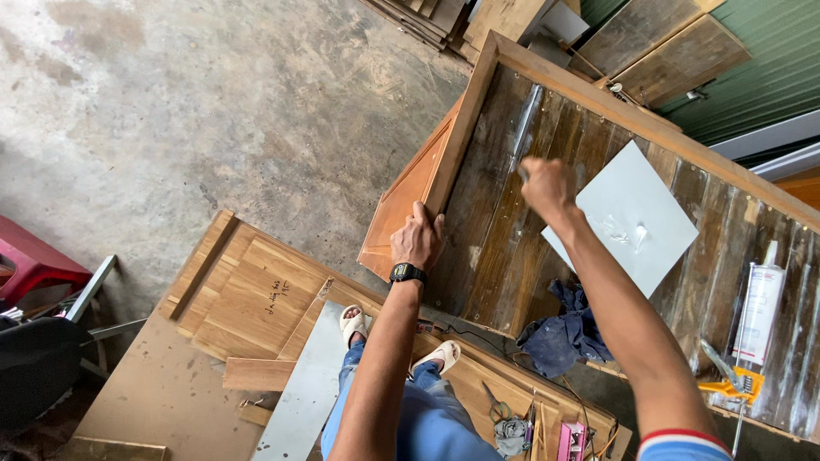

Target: The person applies adhesive using a putty knife to a wooden surface and carefully secures a layer of padding around the edges of the frame.

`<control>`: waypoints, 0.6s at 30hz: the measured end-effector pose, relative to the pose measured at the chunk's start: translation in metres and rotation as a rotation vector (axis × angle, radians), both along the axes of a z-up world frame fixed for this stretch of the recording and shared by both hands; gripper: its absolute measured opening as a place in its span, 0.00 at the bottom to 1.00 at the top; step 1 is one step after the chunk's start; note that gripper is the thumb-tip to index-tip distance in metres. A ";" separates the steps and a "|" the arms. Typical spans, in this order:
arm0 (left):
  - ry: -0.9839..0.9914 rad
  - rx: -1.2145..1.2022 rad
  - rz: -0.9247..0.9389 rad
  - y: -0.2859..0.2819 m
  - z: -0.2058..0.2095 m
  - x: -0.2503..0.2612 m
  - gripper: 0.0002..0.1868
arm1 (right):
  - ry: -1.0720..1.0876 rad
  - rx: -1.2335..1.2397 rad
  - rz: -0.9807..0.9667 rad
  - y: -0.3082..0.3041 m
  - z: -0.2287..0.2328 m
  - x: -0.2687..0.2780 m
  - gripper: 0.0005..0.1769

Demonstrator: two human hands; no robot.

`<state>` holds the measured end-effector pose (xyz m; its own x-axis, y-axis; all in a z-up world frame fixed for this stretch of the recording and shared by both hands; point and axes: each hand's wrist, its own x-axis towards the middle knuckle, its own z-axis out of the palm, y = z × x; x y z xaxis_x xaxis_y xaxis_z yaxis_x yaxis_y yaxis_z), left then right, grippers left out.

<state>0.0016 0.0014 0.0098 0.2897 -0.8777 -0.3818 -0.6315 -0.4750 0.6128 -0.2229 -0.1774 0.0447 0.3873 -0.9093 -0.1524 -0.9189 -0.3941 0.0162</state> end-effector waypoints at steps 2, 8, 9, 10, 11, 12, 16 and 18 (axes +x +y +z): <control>-0.018 -0.007 0.000 0.000 0.000 -0.001 0.22 | -0.041 -0.052 0.000 -0.020 0.004 0.001 0.15; -0.062 -0.036 0.004 0.001 -0.011 -0.003 0.22 | -0.066 -0.028 0.023 0.021 0.019 0.034 0.16; -0.064 -0.037 0.002 0.001 -0.011 0.000 0.22 | -0.068 -0.029 0.021 0.027 0.020 0.032 0.16; -0.048 -0.046 0.013 0.002 -0.010 0.000 0.22 | -0.067 -0.007 0.041 0.037 0.022 0.025 0.19; -0.032 -0.055 0.024 0.001 -0.010 -0.002 0.23 | -0.066 0.015 0.061 0.045 0.024 0.016 0.23; -0.029 -0.060 -0.004 0.006 0.008 0.003 0.23 | -0.064 0.009 0.033 0.066 0.041 0.012 0.23; -0.047 -0.059 -0.016 0.005 0.010 0.000 0.24 | -0.294 0.214 -0.062 0.122 0.071 -0.064 0.33; -0.148 -0.024 -0.036 0.003 -0.005 -0.002 0.27 | -0.322 0.162 -0.147 0.121 0.058 -0.145 0.36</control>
